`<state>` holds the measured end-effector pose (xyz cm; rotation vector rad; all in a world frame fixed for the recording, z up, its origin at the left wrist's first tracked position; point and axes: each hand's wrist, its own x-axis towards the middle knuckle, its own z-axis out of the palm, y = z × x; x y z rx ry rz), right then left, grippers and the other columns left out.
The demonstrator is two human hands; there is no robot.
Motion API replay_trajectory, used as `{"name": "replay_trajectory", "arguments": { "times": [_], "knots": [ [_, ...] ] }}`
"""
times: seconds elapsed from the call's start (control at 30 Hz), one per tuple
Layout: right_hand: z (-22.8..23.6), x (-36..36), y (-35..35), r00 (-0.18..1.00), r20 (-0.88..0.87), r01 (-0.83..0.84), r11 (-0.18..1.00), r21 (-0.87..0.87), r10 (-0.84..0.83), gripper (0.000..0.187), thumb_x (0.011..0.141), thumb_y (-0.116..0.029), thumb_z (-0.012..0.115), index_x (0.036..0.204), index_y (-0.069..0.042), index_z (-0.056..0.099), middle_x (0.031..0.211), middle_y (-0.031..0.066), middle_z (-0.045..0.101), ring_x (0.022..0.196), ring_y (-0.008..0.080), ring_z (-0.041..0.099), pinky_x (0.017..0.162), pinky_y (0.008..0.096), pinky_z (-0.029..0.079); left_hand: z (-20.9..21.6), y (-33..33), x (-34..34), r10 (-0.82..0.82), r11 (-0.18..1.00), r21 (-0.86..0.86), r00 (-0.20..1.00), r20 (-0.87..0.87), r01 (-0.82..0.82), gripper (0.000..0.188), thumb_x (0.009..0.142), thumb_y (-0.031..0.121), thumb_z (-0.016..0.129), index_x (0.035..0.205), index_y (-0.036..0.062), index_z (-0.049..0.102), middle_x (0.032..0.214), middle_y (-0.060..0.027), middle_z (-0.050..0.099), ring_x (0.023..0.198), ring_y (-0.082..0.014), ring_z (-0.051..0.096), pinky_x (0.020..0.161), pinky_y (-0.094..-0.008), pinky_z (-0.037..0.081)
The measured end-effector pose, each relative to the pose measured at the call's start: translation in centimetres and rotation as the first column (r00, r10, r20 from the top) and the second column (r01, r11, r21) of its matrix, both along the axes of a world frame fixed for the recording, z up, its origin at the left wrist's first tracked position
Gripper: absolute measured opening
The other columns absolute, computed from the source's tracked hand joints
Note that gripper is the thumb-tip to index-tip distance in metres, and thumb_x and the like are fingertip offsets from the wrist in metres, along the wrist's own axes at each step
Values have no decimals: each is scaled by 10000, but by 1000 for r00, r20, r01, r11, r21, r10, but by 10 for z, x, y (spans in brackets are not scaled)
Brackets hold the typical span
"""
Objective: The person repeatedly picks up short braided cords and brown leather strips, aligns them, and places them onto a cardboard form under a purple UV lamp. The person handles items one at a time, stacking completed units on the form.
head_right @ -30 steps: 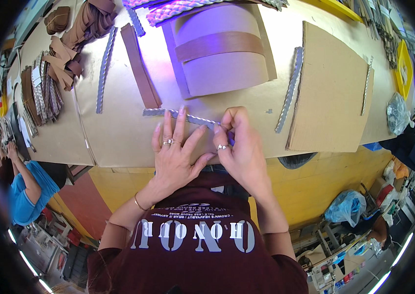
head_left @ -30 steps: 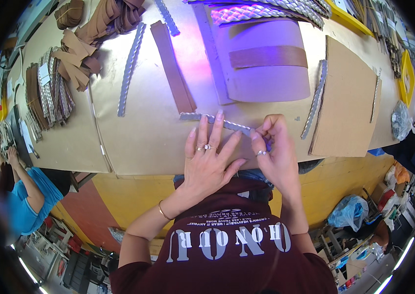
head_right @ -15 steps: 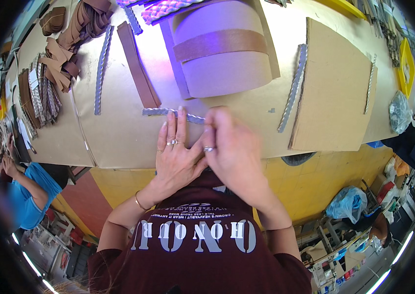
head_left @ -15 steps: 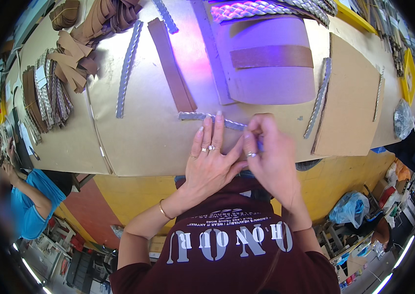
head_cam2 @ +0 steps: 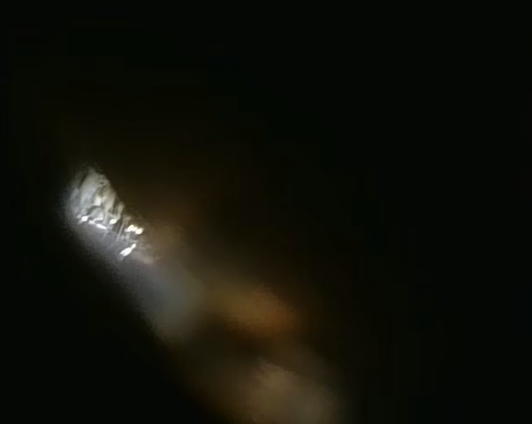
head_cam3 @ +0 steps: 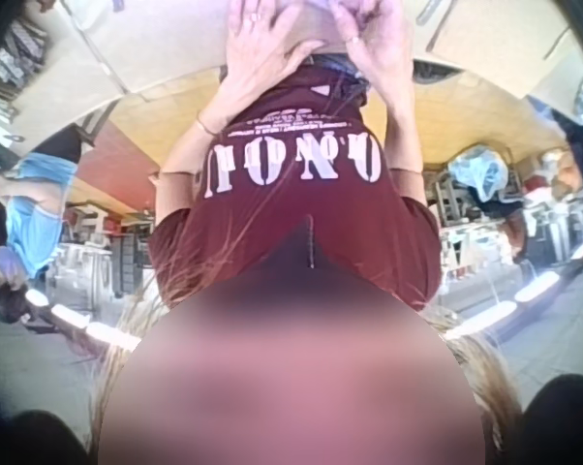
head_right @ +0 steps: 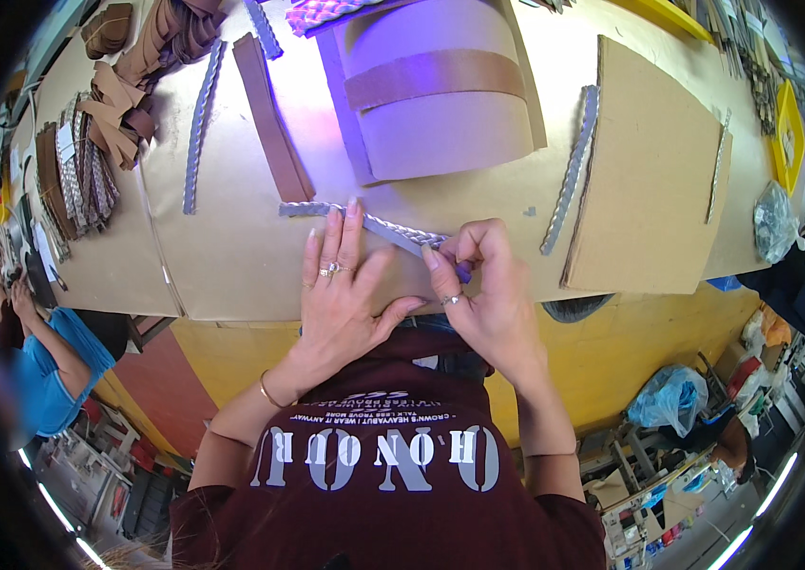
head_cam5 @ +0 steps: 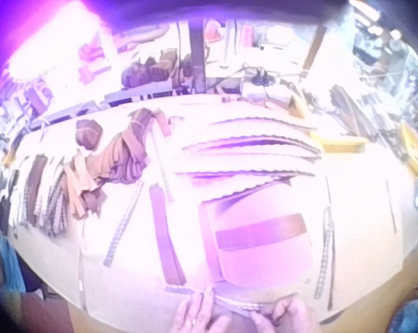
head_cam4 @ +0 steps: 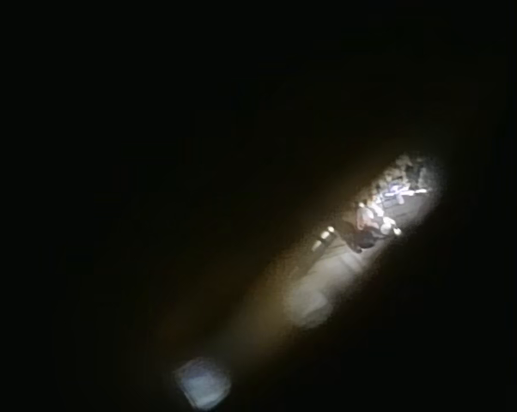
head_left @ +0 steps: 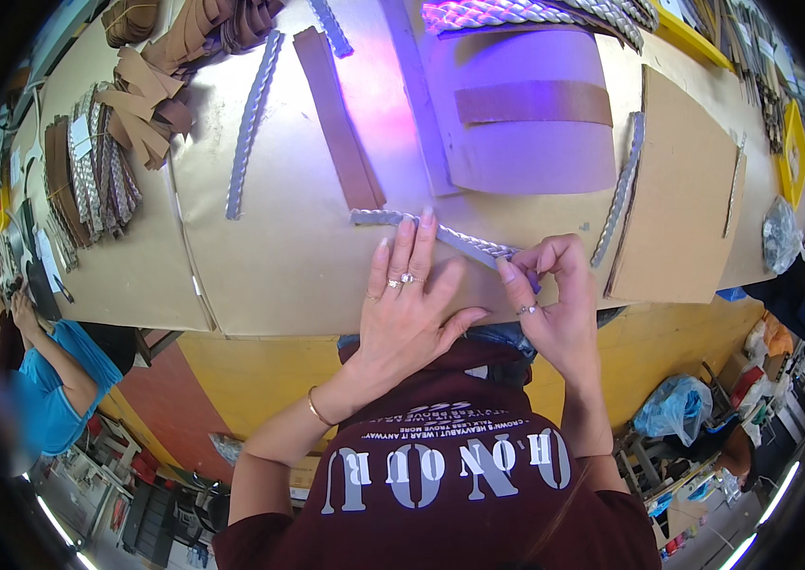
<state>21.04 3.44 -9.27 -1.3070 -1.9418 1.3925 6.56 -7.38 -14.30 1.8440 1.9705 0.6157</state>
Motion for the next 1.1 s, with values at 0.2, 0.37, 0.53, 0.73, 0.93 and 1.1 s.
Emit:
{"name": "replay_trajectory", "arguments": {
  "times": [0.2, 0.37, 0.53, 0.73, 0.93, 1.1],
  "knots": [
    [-11, 6, 3, 999, -41, 20, 999, -32, -22, 271, 887, -26, 664, 917, -39, 395, 744, 79, 583, 633, 132, 500, 597, 282, 460, -8, 1, 2, 50, 991, 120, 998, 48, -55, 724, 802, 587, 653, 1187, 31, 393, 1482, -260, 373, 1404, -407, 319, 1172, -482, 106],
    [-14, 6, 5, 998, -64, -9, 999, -39, 6, 276, 881, -19, 664, 922, -39, 392, 736, 74, 574, 637, 133, 507, 602, 284, 465, -6, 1, 4, 97, 992, 80, 995, 30, -99, 866, 818, 622, 610, 1357, -11, 367, 1467, -224, 417, 1401, -363, 343, 1177, -466, 107],
    [-17, 7, 7, 997, -76, -7, 999, -49, 4, 280, 875, -12, 667, 924, -41, 393, 728, 70, 570, 639, 134, 512, 603, 284, 465, -5, 1, 5, 78, 997, 23, 993, -94, -76, 890, 835, 650, 558, 1388, -32, 417, 1467, -187, 434, 1396, -337, 361, 1180, -465, 99],
    [-17, 7, 9, 999, -49, 7, 999, -53, -10, 297, 862, -17, 680, 928, -43, 392, 711, 71, 568, 623, 135, 508, 593, 283, 462, -4, 1, 5, 51, 999, 18, 984, -171, -49, 826, 856, 639, 533, 1374, 1, 453, 1473, -188, 428, 1390, -342, 371, 1178, -467, 93],
    [-16, 4, 11, 999, -24, 36, 998, -56, -38, 297, 857, -30, 683, 942, -39, 399, 699, 78, 574, 605, 138, 509, 582, 281, 462, -1, 3, 7, 38, 999, 0, 970, -241, -39, 718, 867, 641, 509, 1333, 95, 535, 1463, -198, 437, 1371, -366, 390, 1170, -471, 107],
    [-14, 2, 12, 998, 2, 56, 996, -63, -56, 298, 849, -28, 687, 967, -28, 413, 695, 84, 573, 596, 138, 515, 582, 283, 468, 2, 6, 11, 23, 1000, -8, 947, -322, -26, 677, 846, 654, 520, 1312, 166, 567, 1449, -231, 440, 1350, -387, 412, 1151, -472, 156]
  ]
}}
